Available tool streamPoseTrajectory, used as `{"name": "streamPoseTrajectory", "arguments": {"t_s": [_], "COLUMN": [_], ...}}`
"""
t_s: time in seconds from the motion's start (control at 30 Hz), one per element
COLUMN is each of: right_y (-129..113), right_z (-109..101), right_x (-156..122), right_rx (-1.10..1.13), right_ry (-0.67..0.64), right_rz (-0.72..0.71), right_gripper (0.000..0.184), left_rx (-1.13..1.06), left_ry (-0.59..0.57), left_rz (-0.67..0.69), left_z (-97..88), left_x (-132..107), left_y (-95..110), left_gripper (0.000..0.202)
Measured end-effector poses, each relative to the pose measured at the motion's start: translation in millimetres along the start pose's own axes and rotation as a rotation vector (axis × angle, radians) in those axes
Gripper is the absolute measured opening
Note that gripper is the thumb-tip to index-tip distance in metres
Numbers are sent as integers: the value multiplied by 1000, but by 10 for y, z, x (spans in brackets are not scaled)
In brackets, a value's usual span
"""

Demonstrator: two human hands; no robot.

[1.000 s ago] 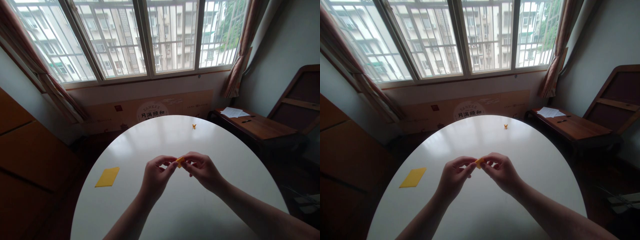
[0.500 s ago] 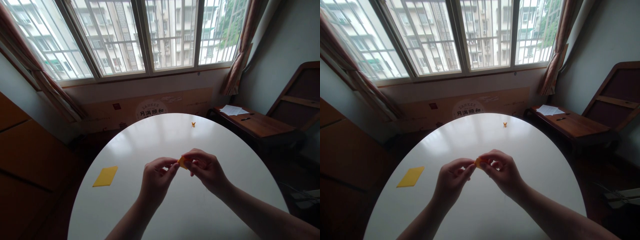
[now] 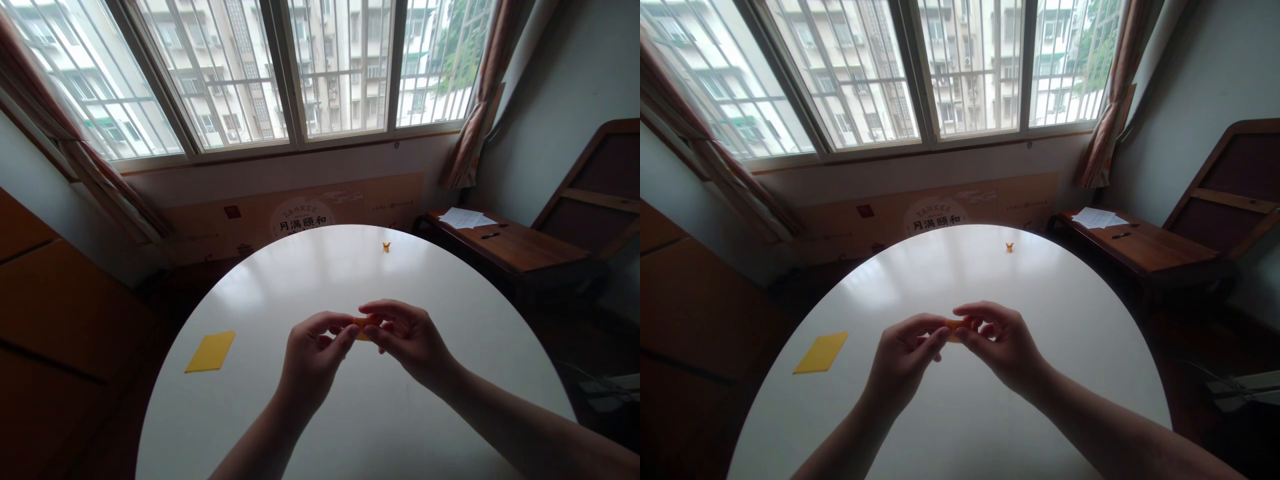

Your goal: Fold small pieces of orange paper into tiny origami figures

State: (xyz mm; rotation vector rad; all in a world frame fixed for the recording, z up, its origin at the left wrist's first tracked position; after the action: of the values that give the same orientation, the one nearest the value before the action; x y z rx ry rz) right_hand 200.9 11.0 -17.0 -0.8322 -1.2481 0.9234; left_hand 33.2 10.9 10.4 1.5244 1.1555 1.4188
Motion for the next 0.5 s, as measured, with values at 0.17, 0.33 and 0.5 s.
{"name": "streamPoseTrajectory", "arguments": {"t_s": [0.17,0.33,0.5], "right_y": [50,87,100], "right_z": [24,34,20], "right_x": [3,-13,-11], "right_rx": [91,112,82], "right_ry": [-45,-39,-27], "right_rz": [106,156,151], "right_gripper": [27,22,22], "left_rx": [-132,-145,-111], "left_ry": [58,66,45], "left_rz": [-94,-109,-96], "left_z": [-1,-2,-8], "left_x": [3,-5,13], "left_y": [-25,-36,-44], "left_gripper": [17,17,23]}}
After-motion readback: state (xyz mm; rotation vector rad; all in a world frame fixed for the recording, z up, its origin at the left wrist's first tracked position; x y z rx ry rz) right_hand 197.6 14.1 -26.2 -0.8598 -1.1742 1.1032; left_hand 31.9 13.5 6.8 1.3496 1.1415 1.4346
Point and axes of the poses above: each hand's wrist, its own x-axis towards the middle knuckle, its own z-axis out of the palm, y = z × x, the point moved 3 cm from there along x, towards the middle knuckle, and after that the axes turned 11 degrees about y, right-handed, at the moved point
